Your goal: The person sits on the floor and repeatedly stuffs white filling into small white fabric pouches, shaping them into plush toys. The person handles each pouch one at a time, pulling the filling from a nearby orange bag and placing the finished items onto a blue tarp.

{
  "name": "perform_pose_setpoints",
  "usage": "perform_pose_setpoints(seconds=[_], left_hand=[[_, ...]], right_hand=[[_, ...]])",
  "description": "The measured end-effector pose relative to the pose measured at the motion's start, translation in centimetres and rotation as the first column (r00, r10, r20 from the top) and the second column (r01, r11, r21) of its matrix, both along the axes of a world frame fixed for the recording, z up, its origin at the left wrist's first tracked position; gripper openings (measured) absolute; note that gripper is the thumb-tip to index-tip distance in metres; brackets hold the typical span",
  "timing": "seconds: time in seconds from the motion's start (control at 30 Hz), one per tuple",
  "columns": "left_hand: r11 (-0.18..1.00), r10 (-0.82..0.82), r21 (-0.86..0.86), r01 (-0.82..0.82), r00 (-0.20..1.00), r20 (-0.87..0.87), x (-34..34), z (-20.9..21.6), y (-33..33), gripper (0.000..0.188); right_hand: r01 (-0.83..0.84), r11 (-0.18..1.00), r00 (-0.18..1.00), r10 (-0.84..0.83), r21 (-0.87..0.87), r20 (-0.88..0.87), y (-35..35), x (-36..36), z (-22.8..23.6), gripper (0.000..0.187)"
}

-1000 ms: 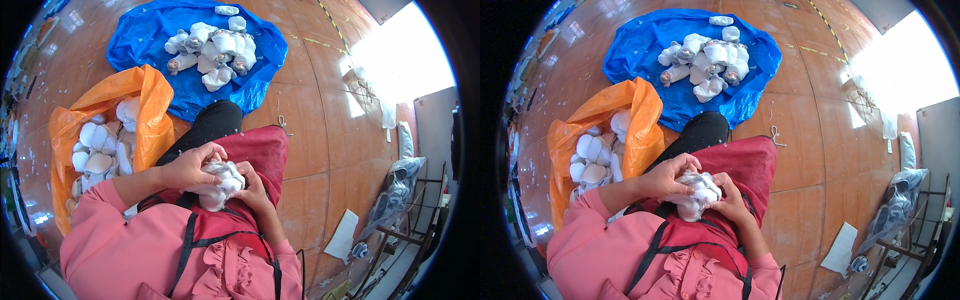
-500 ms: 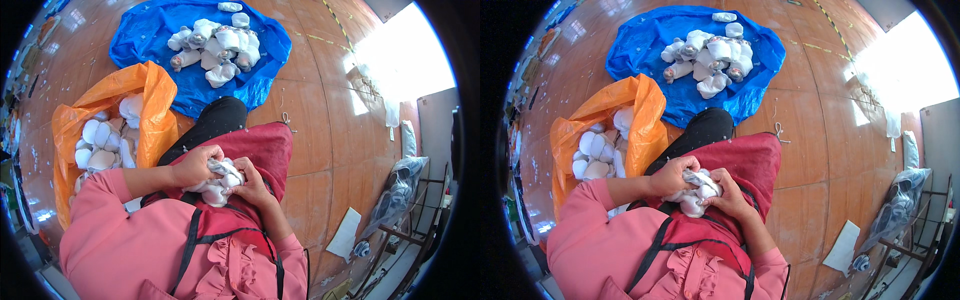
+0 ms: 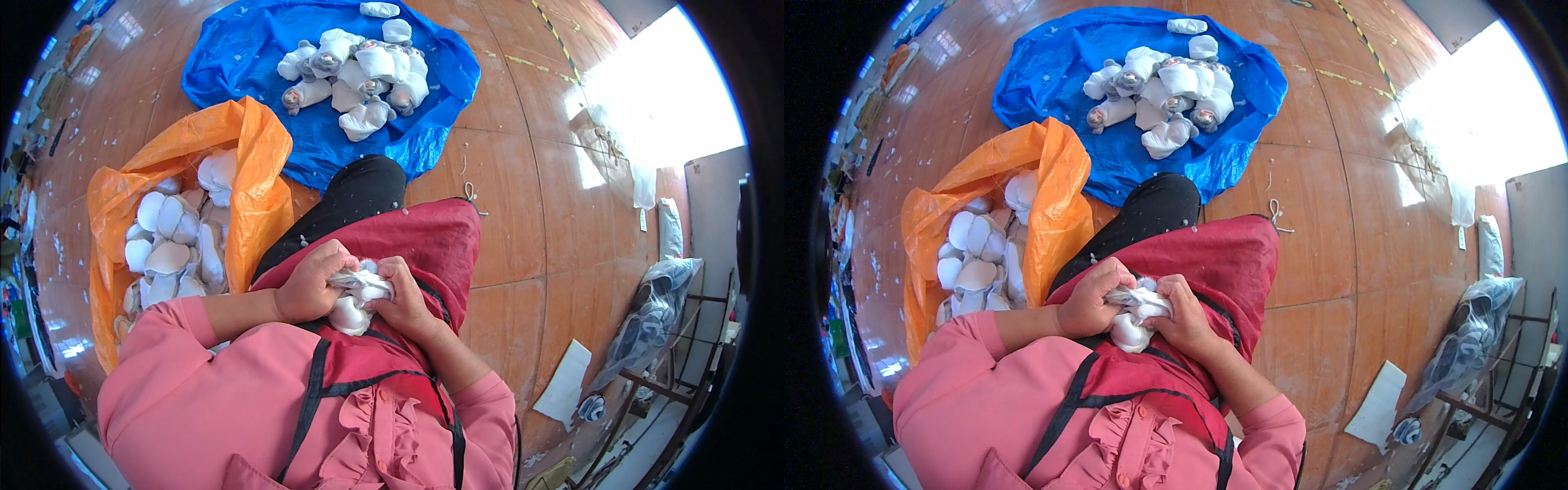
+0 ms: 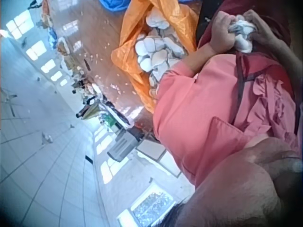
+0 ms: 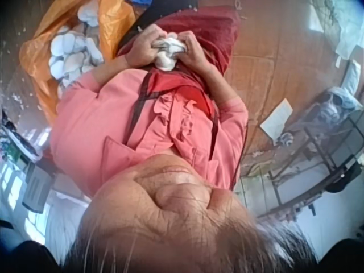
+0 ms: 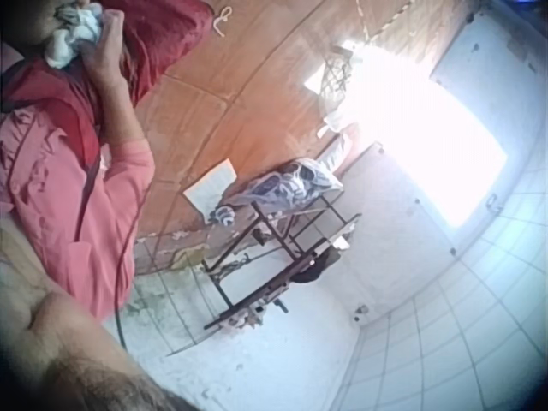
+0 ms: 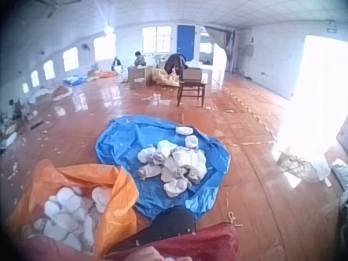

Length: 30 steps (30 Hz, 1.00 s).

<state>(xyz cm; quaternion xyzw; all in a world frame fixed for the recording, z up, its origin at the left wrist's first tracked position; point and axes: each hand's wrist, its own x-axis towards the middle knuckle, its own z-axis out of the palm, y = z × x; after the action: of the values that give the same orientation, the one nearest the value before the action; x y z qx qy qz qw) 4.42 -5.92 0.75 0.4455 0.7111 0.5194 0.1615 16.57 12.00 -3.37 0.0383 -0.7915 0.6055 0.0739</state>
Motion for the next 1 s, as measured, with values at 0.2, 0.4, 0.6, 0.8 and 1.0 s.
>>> perform_pose_setpoints(seconds=[0.2,0.4,0.6,0.8,1.0], left_hand=[[0.981,-0.077,-0.166,0.099,0.988,0.137,-0.5,2.5,-0.4,0.030],[0.954,-0.040,-0.288,0.084,0.987,0.156,-0.6,1.6,0.1,0.038],[0.943,-0.044,-0.320,0.094,0.986,0.158,-1.0,1.3,0.6,0.034],[0.963,0.025,-0.270,0.008,0.993,0.118,-0.6,0.0,0.7,0.030],[0.972,0.060,-0.234,-0.030,0.991,0.123,-0.6,-0.5,1.1,0.021]], right_hand=[[0.025,0.999,0.998,-0.023,0.026,-0.059,-0.3,-0.9,-0.2,0.046],[0.097,0.995,0.995,-0.096,0.023,-0.029,-1.1,-1.1,-0.5,0.040],[0.099,0.995,0.995,-0.099,-0.010,0.024,-1.0,-1.5,0.1,0.040],[-0.062,0.989,0.985,0.081,-0.131,0.150,0.7,-1.2,1.5,0.040],[-0.120,0.985,0.982,0.137,-0.127,0.133,1.6,-1.7,2.2,0.034]])
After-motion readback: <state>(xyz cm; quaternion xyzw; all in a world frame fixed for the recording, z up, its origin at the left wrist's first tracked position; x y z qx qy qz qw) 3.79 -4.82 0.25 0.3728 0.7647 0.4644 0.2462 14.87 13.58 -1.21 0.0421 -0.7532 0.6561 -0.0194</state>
